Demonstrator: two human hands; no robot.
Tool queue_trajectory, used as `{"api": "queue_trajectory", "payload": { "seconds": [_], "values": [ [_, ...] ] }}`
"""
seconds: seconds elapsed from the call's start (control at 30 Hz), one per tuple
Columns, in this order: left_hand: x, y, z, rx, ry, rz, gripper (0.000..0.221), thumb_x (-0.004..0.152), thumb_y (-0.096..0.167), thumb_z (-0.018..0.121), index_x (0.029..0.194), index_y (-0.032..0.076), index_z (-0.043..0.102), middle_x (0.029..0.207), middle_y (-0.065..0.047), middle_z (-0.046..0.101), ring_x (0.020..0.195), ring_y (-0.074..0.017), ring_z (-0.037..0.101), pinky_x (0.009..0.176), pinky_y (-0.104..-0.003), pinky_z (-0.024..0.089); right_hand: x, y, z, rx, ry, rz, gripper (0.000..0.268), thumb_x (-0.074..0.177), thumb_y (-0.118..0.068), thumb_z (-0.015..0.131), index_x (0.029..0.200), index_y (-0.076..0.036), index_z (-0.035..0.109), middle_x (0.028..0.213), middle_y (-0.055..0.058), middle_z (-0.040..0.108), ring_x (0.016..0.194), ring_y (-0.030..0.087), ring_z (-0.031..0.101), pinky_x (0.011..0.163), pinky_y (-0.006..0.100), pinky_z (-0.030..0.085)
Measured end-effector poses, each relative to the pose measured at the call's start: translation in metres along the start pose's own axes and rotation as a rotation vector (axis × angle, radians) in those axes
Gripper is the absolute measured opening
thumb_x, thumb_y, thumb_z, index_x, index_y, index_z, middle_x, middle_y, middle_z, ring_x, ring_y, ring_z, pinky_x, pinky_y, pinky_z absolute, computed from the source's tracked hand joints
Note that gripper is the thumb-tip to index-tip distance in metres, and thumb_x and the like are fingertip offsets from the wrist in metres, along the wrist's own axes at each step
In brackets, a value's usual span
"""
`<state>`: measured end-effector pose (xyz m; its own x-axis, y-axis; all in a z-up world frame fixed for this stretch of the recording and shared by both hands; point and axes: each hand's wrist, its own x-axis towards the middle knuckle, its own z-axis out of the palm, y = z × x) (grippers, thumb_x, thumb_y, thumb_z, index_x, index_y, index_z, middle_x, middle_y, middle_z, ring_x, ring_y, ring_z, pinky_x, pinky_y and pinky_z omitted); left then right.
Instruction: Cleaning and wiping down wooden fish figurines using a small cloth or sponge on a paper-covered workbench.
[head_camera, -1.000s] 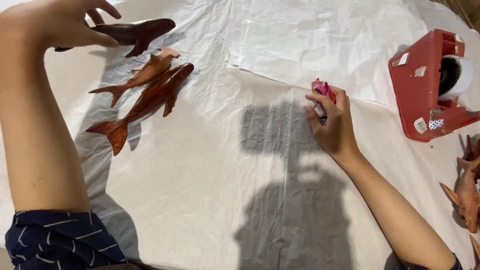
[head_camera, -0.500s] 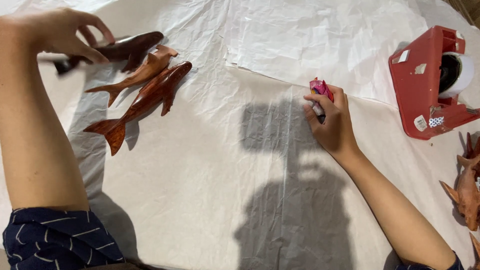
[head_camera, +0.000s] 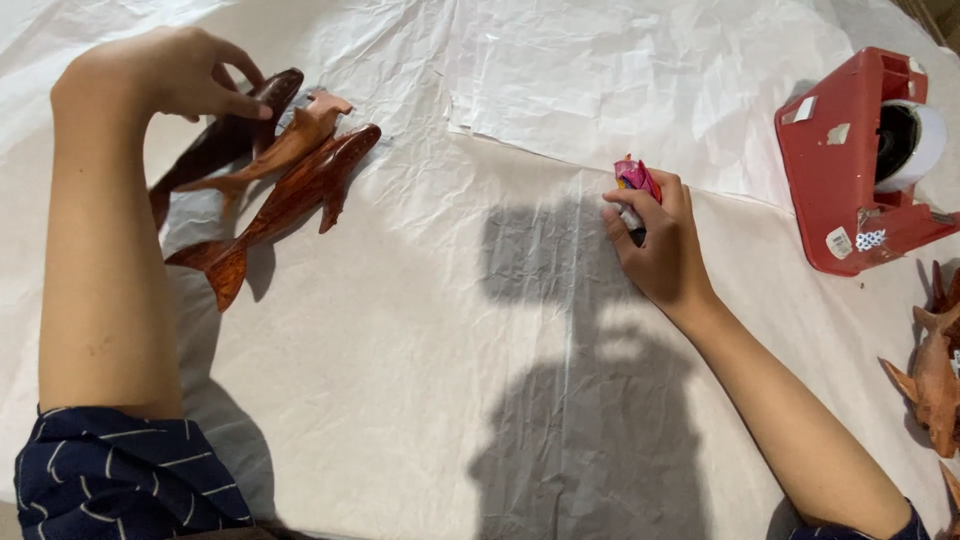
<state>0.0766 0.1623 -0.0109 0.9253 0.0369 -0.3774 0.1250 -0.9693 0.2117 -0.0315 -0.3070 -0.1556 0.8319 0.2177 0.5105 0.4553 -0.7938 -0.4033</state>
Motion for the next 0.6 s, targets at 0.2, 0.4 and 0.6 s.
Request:
{"api": "queue_trajectory", "payload": {
  "seconds": [0.2, 0.4, 0.6],
  "values": [
    [-0.006, 0.007, -0.002, 0.015, -0.053, -0.056, 0.047, 0.094, 0.034, 0.074, 0.136, 0.014, 0.068, 0.113, -0.026, 0.077, 0.108, -0.0431, 0.067, 0.087, -0.053, 0.051, 0.000, -0.001, 0.000, -0.005, 0.006, -0.004, 0.020, 0.104, -0.017, 0.065, 0.120, -0.007, 0.071, 0.126, 0.021, 0.053, 0.117, 0.040, 0.053, 0.101, 0.048, 0.046],
    [-0.010, 0.020, -0.003, 0.141, 0.113, 0.102, 0.073, 0.091, 0.050, 0.068, 0.153, 0.018, 0.047, 0.145, -0.018, 0.057, 0.129, -0.0432, 0.054, 0.099, -0.059, 0.045, 0.000, -0.001, 0.001, 0.001, 0.021, -0.021, 0.020, 0.104, -0.017, 0.064, 0.119, -0.006, 0.071, 0.125, 0.021, 0.054, 0.116, 0.039, 0.053, 0.101, 0.049, 0.047],
    [-0.057, 0.114, 0.038, 0.073, 0.323, 0.834, 0.053, 0.094, 0.034, 0.069, 0.139, 0.007, 0.060, 0.138, -0.018, 0.059, 0.114, -0.0393, 0.059, 0.095, -0.053, 0.044, 0.005, -0.014, -0.004, 0.008, 0.043, -0.112, 0.021, 0.100, -0.006, 0.069, 0.120, 0.000, 0.069, 0.126, 0.024, 0.057, 0.117, 0.039, 0.057, 0.104, 0.047, 0.049]
  ]
}}
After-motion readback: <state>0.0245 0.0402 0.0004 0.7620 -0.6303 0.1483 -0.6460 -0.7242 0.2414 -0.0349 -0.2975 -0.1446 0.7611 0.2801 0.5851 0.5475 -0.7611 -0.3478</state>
